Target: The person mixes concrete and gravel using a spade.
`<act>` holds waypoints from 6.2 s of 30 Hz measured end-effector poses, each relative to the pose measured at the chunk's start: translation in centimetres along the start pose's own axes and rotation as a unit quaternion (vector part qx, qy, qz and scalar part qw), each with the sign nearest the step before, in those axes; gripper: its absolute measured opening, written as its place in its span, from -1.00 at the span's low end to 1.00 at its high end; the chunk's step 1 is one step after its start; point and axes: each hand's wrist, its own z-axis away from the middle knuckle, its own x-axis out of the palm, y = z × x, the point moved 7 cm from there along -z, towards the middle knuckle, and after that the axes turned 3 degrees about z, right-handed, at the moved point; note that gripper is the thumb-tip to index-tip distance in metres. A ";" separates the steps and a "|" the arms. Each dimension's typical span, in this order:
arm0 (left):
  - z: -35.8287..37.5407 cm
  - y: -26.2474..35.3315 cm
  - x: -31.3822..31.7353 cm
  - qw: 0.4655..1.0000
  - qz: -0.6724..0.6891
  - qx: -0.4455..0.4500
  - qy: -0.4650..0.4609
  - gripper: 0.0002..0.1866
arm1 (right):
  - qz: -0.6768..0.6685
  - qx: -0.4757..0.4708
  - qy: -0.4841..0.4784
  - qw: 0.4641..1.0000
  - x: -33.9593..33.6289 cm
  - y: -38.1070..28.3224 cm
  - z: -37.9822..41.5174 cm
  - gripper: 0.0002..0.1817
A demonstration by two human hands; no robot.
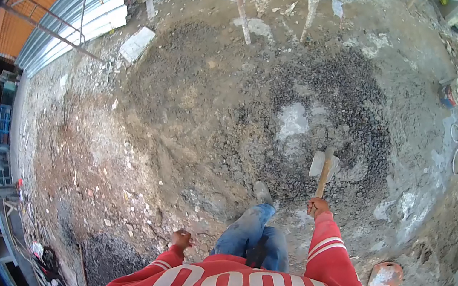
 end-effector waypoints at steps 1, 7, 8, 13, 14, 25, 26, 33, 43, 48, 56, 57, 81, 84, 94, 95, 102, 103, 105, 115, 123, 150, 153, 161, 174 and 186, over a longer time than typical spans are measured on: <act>-0.3 0.4 -0.3 1.000 -0.011 0.012 -0.002 -0.72 | 0.011 -0.024 -0.002 1.000 -0.8 1.8 -2.8 -0.92; -4.8 12.4 1.3 0.942 -0.198 0.268 -0.041 -0.77 | -0.112 -0.080 0.072 0.988 7.4 8.8 15.5 -0.95; -2.5 17.4 3.1 0.936 -0.149 0.308 -0.078 -0.80 | -0.134 -0.091 0.090 0.983 8.5 10.8 17.7 -0.93; 6.8 29.4 15.3 0.907 -0.059 0.208 -0.361 -0.79 | -0.107 -0.130 0.134 0.977 14.2 18.1 27.8 -0.89; 8.4 29.4 17.8 0.886 -0.083 0.189 -0.416 -0.78 | -0.111 -0.140 0.126 0.976 15.4 19.5 28.9 -0.87; 10.1 24.4 31.5 0.915 -0.140 0.046 -0.375 -0.69 | 0.063 -0.145 0.198 0.967 23.6 18.2 37.9 -0.60; 9.3 26.3 31.6 0.918 -0.138 0.074 -0.364 -0.72 | 0.076 -0.151 0.215 0.962 24.2 16.8 36.8 -0.62; 5.7 49.3 37.0 0.890 -0.128 0.231 -0.370 -0.79 | 0.052 -0.225 0.295 0.927 30.1 -3.6 25.7 -0.74; -2.5 84.8 53.5 0.733 -0.105 0.574 -0.349 -0.81 | -0.052 -0.406 0.328 0.851 32.1 -39.9 0.9 -0.64; -31.3 71.4 56.3 0.831 -0.286 0.426 -0.215 -0.78 | 0.006 -0.270 0.342 0.900 40.6 -27.5 -13.5 -0.65; -30.8 53.1 49.4 0.888 -0.284 0.244 -0.266 -0.88 | 0.013 -0.136 0.242 0.961 38.8 -12.6 -6.4 -0.59; -29.2 51.5 48.2 0.891 -0.283 0.234 -0.268 -0.86 | 0.003 -0.126 0.245 0.961 38.5 -11.1 -4.8 -0.62; -24.5 45.1 50.5 0.802 -0.386 0.343 -0.300 -0.65 | -0.130 -0.053 0.286 0.948 40.7 -4.9 -4.5 -0.53; -17.9 43.4 46.5 0.793 -0.389 0.349 -0.314 -0.70 | -0.171 -0.027 0.268 0.948 41.7 -2.7 1.3 -0.56; 13.9 42.8 59.1 0.651 -0.224 0.526 -0.499 -0.80 | -0.214 -0.271 0.502 0.793 17.6 -6.0 5.0 -0.53; 14.5 41.7 61.5 0.644 -0.204 0.514 -0.529 -0.81 | -0.216 -0.255 0.505 0.795 14.9 -5.9 4.4 -0.55; -7.8 32.2 70.0 0.517 -0.507 0.604 -0.333 -0.59 | -0.349 -0.079 0.412 0.838 23.7 -3.4 -7.7 -0.64; -9.4 32.4 69.8 0.511 -0.519 0.598 -0.335 -0.59 | -0.387 -0.023 0.387 0.836 25.8 -4.6 -7.6 -0.64; -11.5 33.5 69.9 0.507 -0.604 0.533 -0.307 -0.58 | -0.415 -0.015 0.366 0.833 28.4 -7.2 -8.1 -0.63; -21.0 39.8 59.9 0.560 -0.626 0.406 -0.360 -0.56 | -0.384 0.046 0.347 0.854 40.2 -11.6 -5.7 -0.64; -11.8 45.0 50.6 0.521 -0.621 0.488 -0.324 -0.61 | -0.450 -0.059 0.377 0.807 46.8 -11.4 -1.9 -0.60; -15.1 35.3 59.4 0.455 -0.695 0.433 -0.351 -0.56 | -0.637 -0.011 0.229 0.736 38.4 -12.5 -1.3 -0.76; -13.8 40.6 55.1 0.435 -0.673 0.504 -0.323 -0.56 | -0.533 -0.040 0.319 0.783 44.0 -13.2 -2.0 -0.69; 2.3 45.1 58.7 0.640 -0.392 0.470 -0.465 -0.75 | -0.322 -0.199 0.460 0.803 28.0 -9.6 -0.9 -0.61; -21.4 42.2 74.0 0.679 -0.526 0.391 -0.330 -0.76 | -0.267 -0.003 0.359 0.894 25.0 -12.6 -9.2 -0.57; -21.6 46.2 51.8 0.766 -0.480 0.291 -0.313 -0.67 | -0.192 -0.012 0.319 0.928 41.8 -9.0 -1.6 -0.62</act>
